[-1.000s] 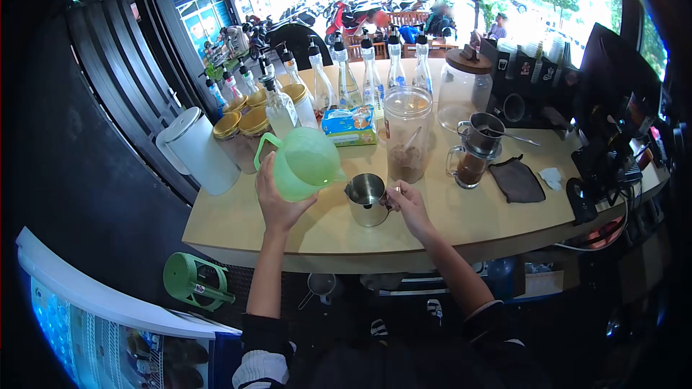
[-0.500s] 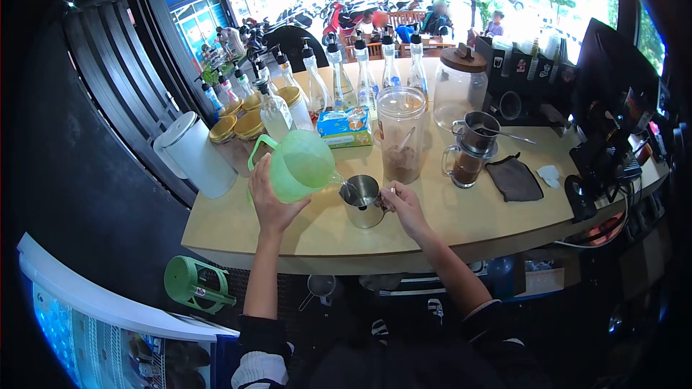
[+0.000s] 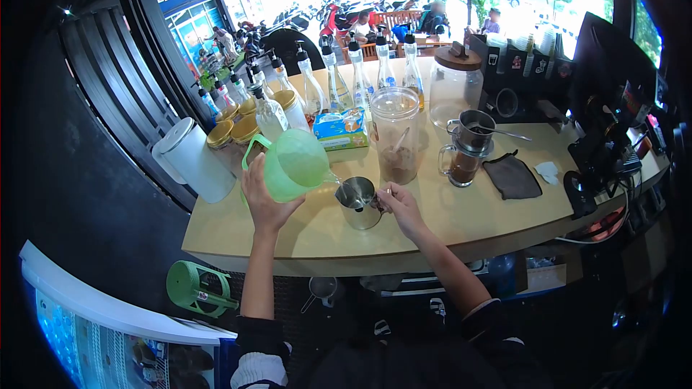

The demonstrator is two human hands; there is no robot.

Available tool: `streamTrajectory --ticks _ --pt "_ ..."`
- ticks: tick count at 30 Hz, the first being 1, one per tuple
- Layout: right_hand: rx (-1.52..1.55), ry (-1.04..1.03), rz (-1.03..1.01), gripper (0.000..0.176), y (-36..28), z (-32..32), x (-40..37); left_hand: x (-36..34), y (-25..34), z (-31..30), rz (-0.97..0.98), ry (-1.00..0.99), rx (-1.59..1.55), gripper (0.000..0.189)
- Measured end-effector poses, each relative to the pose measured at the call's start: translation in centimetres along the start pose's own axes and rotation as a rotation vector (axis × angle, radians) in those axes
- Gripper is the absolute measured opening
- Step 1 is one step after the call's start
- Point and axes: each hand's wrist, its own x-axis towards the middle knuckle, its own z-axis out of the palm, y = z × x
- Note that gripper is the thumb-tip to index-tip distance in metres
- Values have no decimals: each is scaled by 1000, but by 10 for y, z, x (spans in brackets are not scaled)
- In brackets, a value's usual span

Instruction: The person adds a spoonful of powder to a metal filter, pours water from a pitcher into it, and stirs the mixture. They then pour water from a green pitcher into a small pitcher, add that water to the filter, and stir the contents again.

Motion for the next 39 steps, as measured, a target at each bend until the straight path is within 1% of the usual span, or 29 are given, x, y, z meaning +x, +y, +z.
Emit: streamTrajectory --ticks 6,12,14,17,29,32,39 --pt "38 24 24 21 -7 5 -3 3 0 -2 7 0 22 108" --pt "-1 22 22 21 -5 2 -2 5 -2 -3 20 15 22 108" --pt "-35 16 46 16 -9 2 -2 6 -3 -4 18 14 23 108" --pt "-12 43 45 16 -12 6 -4 7 -4 -5 19 20 23 107" --pt "43 32 48 20 -21 12 -5 12 -6 -8 25 42 41 110" --pt "39 60 54 19 -18 12 -5 13 -6 -10 21 44 51 112" --pt "68 31 32 18 -10 7 -3 14 -6 -13 4 27 55 113"
